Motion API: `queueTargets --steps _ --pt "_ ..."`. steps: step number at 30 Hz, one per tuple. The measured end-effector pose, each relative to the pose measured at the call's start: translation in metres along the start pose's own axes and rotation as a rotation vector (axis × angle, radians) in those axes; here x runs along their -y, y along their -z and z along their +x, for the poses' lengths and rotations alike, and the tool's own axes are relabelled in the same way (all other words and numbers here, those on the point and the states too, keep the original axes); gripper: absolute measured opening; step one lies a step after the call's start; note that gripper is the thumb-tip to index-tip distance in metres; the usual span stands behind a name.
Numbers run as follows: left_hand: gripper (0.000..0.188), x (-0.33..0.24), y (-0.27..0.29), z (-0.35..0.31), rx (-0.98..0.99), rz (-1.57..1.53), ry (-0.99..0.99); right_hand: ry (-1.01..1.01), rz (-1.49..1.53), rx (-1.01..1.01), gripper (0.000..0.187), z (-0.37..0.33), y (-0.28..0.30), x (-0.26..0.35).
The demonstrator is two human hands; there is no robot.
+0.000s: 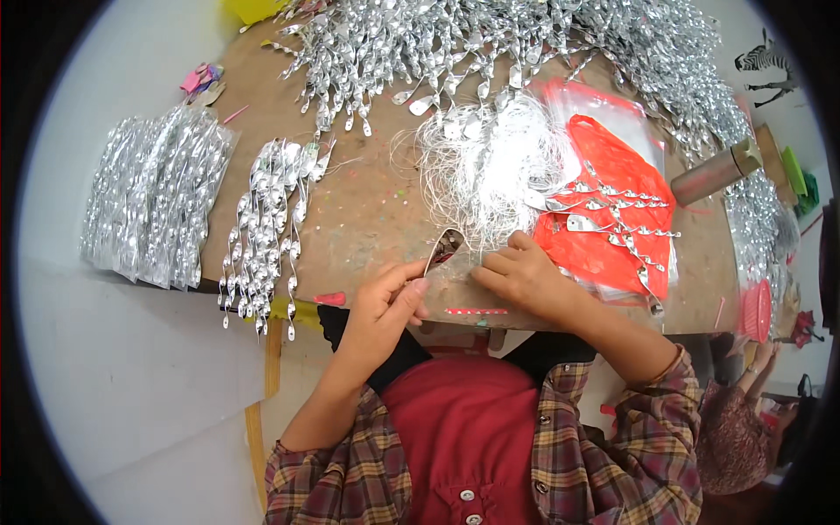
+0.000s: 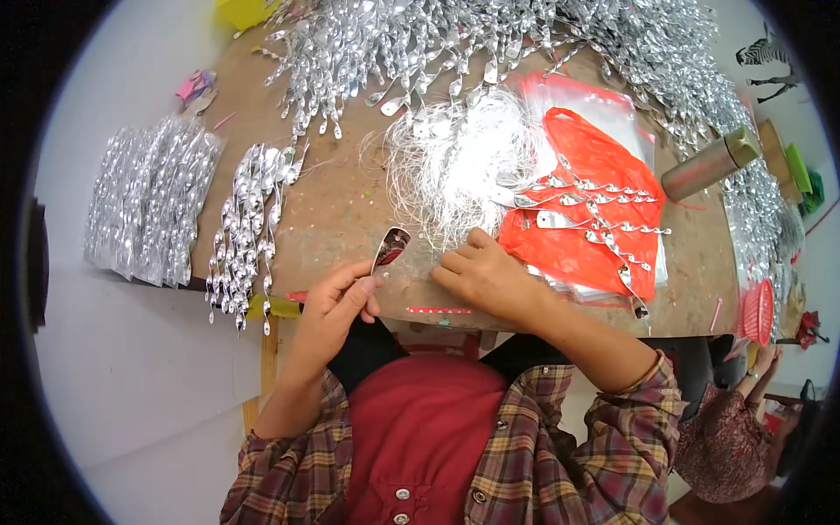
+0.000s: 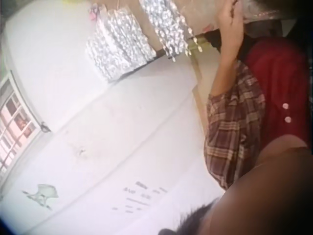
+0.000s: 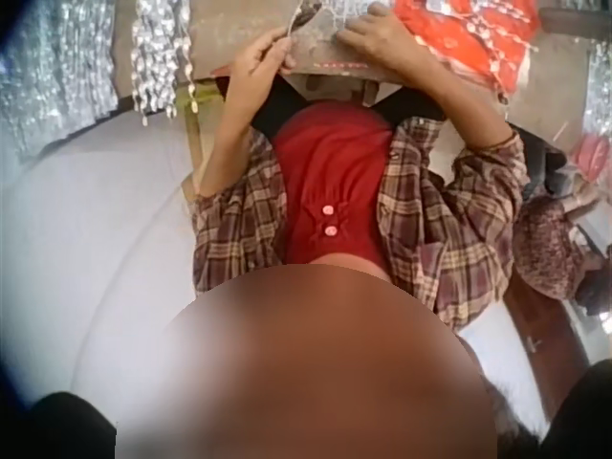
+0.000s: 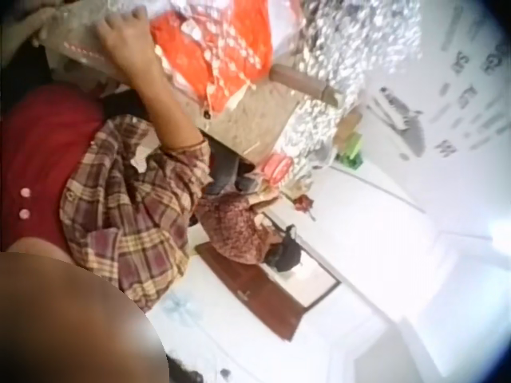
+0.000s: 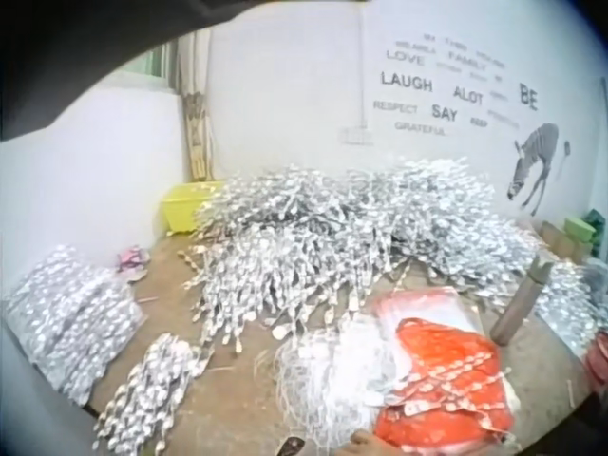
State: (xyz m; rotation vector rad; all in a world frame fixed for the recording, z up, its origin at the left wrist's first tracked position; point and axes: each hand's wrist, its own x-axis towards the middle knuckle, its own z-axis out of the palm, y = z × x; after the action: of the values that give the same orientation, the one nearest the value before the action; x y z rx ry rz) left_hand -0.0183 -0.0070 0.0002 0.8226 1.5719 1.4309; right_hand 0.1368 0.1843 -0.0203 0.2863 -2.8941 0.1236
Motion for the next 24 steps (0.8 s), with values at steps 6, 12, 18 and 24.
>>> queueTargets --steps 6,12,18,24 --pt "0.026 0.006 0.0 0.004 0.004 -0.093 0.059 0.036 -0.12 0.136 0.02 0.004 0.0 0.003" --pt "0.03 0.014 -0.001 0.004 0.037 -0.323 0.143 -0.254 0.315 -0.248 0.014 0.012 0.02 0.04" --pt "0.031 0.011 -0.012 0.002 0.086 -0.299 0.117 -0.78 1.432 -0.472 0.006 0.01 0.043 0.052" --pt "0.03 0.001 -0.022 -0.005 0.074 -0.159 -0.003 -0.719 1.545 -0.595 0.012 0.014 0.039 0.051"
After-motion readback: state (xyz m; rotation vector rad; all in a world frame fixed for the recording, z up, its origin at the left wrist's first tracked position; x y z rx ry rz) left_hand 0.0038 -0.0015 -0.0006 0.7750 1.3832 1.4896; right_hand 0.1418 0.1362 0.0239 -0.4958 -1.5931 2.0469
